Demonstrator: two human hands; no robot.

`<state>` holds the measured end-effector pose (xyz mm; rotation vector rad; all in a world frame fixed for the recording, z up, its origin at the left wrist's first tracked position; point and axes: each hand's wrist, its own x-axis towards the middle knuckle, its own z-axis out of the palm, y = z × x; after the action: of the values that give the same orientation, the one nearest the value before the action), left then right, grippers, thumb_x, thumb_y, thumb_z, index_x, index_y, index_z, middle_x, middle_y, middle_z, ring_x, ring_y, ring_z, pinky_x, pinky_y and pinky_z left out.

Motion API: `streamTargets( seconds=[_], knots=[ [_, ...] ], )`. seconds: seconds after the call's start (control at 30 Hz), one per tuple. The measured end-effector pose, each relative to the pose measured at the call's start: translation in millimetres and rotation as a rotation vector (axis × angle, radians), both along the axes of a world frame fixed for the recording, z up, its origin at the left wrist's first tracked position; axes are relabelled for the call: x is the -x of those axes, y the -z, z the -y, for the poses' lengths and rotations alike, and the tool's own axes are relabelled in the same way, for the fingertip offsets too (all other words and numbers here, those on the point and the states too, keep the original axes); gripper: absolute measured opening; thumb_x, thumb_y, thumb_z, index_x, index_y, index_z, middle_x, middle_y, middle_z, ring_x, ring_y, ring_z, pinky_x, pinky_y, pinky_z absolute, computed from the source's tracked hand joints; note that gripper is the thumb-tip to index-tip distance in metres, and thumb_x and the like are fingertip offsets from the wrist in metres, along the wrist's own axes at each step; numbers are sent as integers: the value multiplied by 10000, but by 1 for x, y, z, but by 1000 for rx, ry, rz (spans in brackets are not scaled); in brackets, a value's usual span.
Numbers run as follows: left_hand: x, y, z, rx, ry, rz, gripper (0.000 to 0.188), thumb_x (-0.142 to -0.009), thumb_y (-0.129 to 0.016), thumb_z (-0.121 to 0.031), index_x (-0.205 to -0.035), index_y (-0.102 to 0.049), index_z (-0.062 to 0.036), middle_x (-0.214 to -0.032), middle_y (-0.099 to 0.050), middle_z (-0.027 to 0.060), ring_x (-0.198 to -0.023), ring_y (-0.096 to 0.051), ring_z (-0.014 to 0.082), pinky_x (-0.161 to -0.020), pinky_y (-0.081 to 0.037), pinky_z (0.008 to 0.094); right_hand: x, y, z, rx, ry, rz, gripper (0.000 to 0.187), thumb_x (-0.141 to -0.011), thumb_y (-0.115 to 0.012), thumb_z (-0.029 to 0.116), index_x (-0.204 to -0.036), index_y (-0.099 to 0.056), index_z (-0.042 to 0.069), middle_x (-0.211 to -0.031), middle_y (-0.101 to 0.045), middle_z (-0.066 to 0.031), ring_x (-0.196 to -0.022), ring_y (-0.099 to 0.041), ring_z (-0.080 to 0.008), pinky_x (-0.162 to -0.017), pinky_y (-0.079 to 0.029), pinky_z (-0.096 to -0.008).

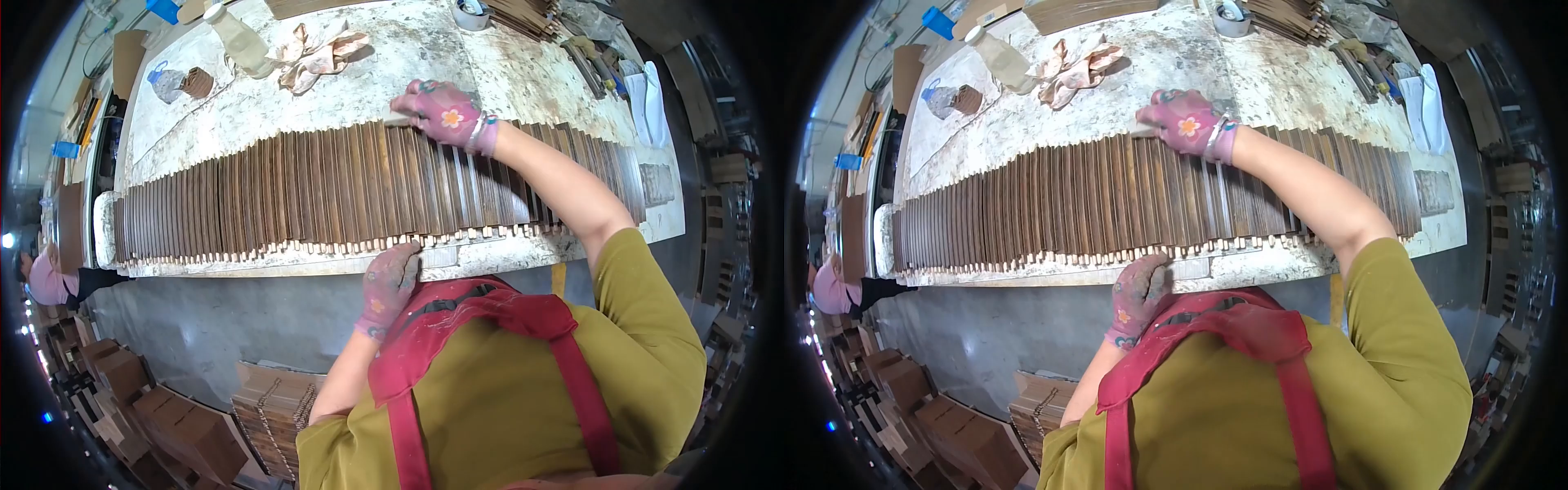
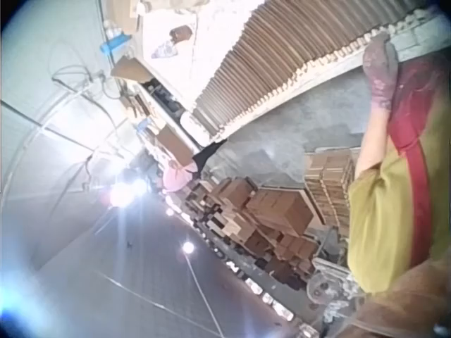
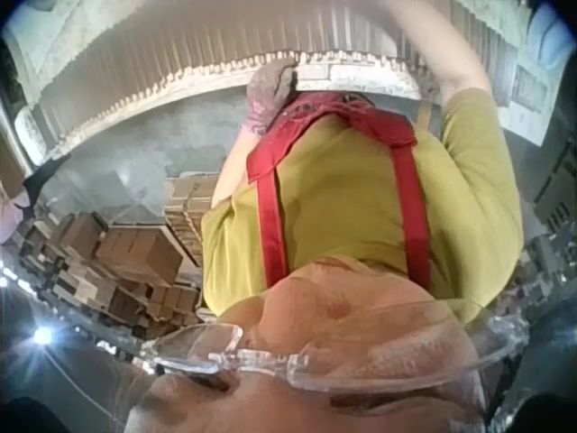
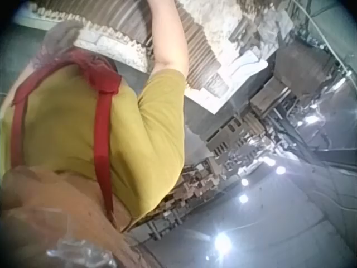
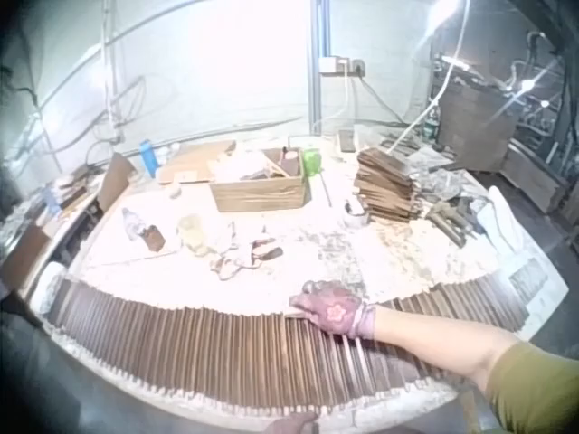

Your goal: The person polishes a long row of thin bamboo slats with a handheld block and a cloth. They apply a liquid from a bottle to the cloth and wipe down the individual slats one after another.

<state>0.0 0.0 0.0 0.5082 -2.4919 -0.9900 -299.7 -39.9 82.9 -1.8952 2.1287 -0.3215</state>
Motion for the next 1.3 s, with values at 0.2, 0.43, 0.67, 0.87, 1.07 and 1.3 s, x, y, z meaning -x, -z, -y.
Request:
streamTargets(
  seconds=[0.2, 0.43, 0.67, 0.87, 1.07, 1.3],
  knots=[
    [5, -14, -3, -58, -63, -38, 167, -897, -600, -104, -1042, -661, -46, -1002, -690, 129, -901, -657, 311, -793, -528, 379, -58, -2, -83, 266, -403, -39, 285, -792, -629, 108, -1068, -654, 176, -918, -617, -50, -870, -621, -232, -808, -495, -400],
    [5, -21, -2, -81, -42, -28, 194, -913, -594, -127, -1072, -665, -42, -1006, -694, 131, -904, -658, 311, -815, -526, 381, -9, -11, -34, 242, -178, 113, 249, -918, -565, 172, -1154, -644, 166, -1014, -623, -117, -919, -634, -247, -838, -504, -392],
    [5, -22, -3, -71, -72, -12, 183, -903, -607, -108, -1064, -667, -45, -992, -693, 127, -923, -652, 305, -811, -525, 378, -6, -19, -25, -173, -318, -112, 311, -970, -490, 411, -1106, -648, 179, -969, -636, -57, -829, -628, -190, -755, -507, -348],
    [8, -25, -5, -86, -67, -19, 170, -886, -623, -101, -1042, -672, -54, -973, -691, 122, -904, -647, 306, -800, -522, 384, 18, 17, -20, 321, -129, 16, 244, -950, -556, 278, -1156, -646, 184, -1026, -633, -50, -840, -621, -181, -688, -525, -305],
    [8, -25, -9, -129, -120, -15, 166, -901, -611, -133, -1032, -678, -58, -969, -685, 124, -911, -640, 310, -821, -510, 393, -35, 14, -98, 155, -443, -113, 321, -902, -606, 269, -1221, -623, 251, -1155, -620, -48, -1137, -573, -205, -1077, -340, -522],
    [9, -22, -17, -91, -181, -11, 159, -901, -605, -123, -1019, -671, -39, -985, -687, 132, -907, -643, 322, -820, -512, 395, 12, 10, -36, 213, -10, -168, 322, -932, -568, 242, -1250, -606, 212, -1081, -615, -44, -915, -627, -226, -856, -455, -397]
  ],
)
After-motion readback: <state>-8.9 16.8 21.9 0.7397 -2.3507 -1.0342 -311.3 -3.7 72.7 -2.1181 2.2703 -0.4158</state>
